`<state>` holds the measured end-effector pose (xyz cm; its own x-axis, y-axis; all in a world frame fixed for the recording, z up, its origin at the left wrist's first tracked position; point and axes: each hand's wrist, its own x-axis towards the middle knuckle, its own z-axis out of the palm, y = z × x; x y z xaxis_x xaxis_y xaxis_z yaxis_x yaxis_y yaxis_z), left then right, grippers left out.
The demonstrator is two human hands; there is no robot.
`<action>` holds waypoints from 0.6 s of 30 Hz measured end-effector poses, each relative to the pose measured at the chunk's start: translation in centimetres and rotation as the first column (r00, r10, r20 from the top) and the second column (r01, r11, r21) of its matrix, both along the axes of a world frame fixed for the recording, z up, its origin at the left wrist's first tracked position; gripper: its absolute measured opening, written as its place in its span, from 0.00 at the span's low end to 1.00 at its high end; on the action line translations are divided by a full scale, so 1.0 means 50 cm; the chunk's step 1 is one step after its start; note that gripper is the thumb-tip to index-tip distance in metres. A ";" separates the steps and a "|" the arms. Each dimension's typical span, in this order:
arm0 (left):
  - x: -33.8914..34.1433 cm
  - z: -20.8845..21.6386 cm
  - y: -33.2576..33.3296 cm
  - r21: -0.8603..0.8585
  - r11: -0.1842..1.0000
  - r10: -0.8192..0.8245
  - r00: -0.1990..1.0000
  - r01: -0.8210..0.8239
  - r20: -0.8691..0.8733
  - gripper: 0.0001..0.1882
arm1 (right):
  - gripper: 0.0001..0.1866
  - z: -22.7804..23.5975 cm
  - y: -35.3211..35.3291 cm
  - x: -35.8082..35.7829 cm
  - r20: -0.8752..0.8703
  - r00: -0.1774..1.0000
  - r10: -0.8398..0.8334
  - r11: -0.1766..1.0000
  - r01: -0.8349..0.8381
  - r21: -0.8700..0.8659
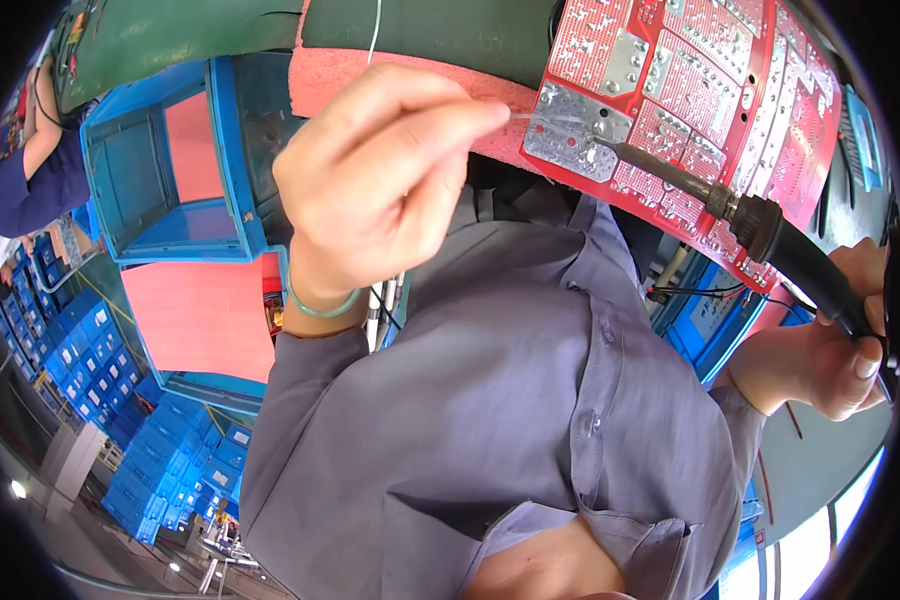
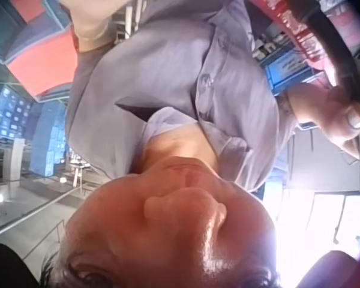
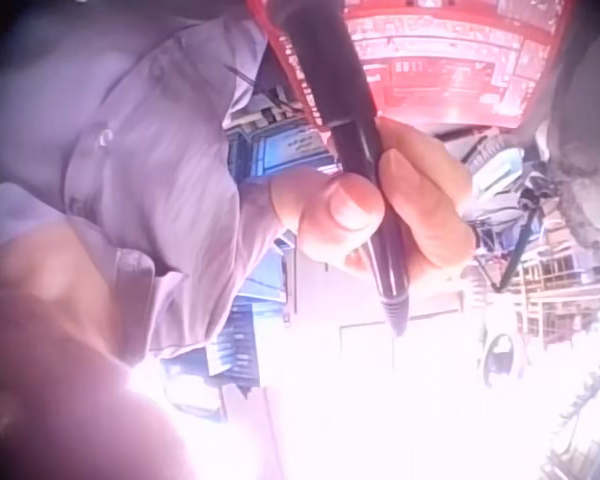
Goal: The recorder is performing assembly work on a large red printed circuit board (PCB), involving soldering, trimming leads with nippers, and cleaning with a brush.
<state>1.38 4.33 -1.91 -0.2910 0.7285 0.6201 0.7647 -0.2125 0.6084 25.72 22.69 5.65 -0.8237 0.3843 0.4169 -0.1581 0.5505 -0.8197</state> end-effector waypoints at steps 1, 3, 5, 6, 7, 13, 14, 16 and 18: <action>0.000 0.001 -0.001 0.006 1.000 -0.012 1.000 0.012 -0.024 0.14 | 0.13 0.001 -0.002 0.000 0.003 1.000 -0.006 1.000 0.006 0.001; 0.002 0.003 -0.001 0.012 1.000 -0.025 0.999 0.026 -0.048 0.14 | 0.13 0.003 -0.003 0.000 0.009 1.000 -0.020 1.000 0.020 0.003; 0.003 0.005 -0.001 -0.021 0.999 -0.034 0.998 0.033 -0.049 0.15 | 0.13 0.004 -0.003 0.001 0.011 1.000 -0.029 1.000 0.029 0.004; 0.004 0.004 -0.001 -0.021 0.999 -0.034 0.998 0.033 -0.049 0.15 | 0.13 0.004 -0.003 0.001 0.018 0.999 -0.036 0.999 0.036 0.014; 0.004 0.002 0.000 -0.011 0.999 -0.042 0.997 0.041 -0.060 0.14 | 0.13 0.003 -0.004 0.002 0.024 0.999 -0.043 0.999 0.042 0.023; 0.006 0.001 0.005 -0.004 0.998 -0.059 0.996 0.059 -0.071 0.13 | 0.13 0.006 -0.003 -0.002 0.020 1.000 -0.024 1.000 0.024 0.005; 0.006 0.001 0.006 -0.010 0.998 -0.062 0.995 0.061 -0.073 0.13 | 0.13 0.001 -0.008 -0.005 0.019 1.000 -0.023 1.000 0.023 0.004; 0.006 0.000 0.008 -0.013 0.998 -0.067 0.995 0.066 -0.078 0.13 | 0.13 -0.023 -0.035 -0.018 -0.280 0.895 -0.347 0.916 0.259 -0.306; 0.007 -0.001 0.008 -0.017 0.997 -0.070 0.994 0.069 -0.082 0.13 | 0.13 -0.048 -0.060 -0.030 -0.422 0.612 -0.669 0.701 0.330 -0.633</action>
